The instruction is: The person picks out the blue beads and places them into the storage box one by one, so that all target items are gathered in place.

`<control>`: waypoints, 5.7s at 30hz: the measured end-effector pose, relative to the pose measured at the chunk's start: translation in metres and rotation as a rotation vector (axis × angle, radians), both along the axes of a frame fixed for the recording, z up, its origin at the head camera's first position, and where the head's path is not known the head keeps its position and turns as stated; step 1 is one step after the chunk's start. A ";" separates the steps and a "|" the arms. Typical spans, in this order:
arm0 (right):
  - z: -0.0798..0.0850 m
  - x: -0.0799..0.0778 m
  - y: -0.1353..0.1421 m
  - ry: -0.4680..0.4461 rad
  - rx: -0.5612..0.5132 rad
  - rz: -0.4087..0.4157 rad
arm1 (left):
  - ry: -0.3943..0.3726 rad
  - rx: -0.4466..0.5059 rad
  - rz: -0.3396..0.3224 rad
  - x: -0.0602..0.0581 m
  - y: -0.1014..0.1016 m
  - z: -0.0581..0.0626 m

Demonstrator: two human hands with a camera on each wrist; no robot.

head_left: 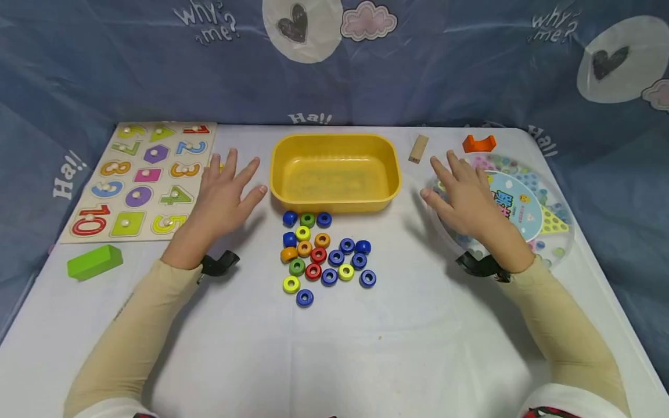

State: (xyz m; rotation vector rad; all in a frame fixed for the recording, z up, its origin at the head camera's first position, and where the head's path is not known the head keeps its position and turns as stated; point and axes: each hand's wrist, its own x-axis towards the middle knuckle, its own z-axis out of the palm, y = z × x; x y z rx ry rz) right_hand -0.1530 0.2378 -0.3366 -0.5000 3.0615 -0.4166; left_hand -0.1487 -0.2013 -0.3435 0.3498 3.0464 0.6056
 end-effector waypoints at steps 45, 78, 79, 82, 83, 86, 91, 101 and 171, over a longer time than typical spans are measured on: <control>-0.061 0.032 -0.089 0.013 -0.583 0.369 | -0.048 1.009 0.063 -0.017 0.033 -0.067; -0.027 -0.087 -0.223 -0.360 -0.250 0.378 | -0.224 1.251 0.013 -0.023 0.011 -0.070; -0.027 -0.087 -0.223 -0.362 -0.254 0.382 | -0.221 1.250 0.015 -0.023 0.011 -0.069; -0.024 -0.084 -0.219 -0.345 -0.272 0.387 | -0.224 1.250 0.014 -0.023 0.010 -0.068; -0.022 -0.083 -0.217 -0.331 -0.283 0.387 | -0.226 1.250 0.015 -0.023 0.010 -0.068; -0.014 -0.075 -0.204 -0.285 -0.337 0.385 | -0.233 1.254 0.014 -0.023 0.009 -0.068; 0.005 -0.047 -0.168 -0.153 -0.443 0.415 | -0.226 1.253 0.009 -0.023 0.010 -0.069; -0.007 0.014 -0.093 -0.050 -0.476 0.496 | -0.209 1.255 0.026 -0.024 0.010 -0.069; -0.024 -0.078 -0.193 -0.459 -0.332 0.296 | -0.217 1.234 0.031 -0.022 0.013 -0.069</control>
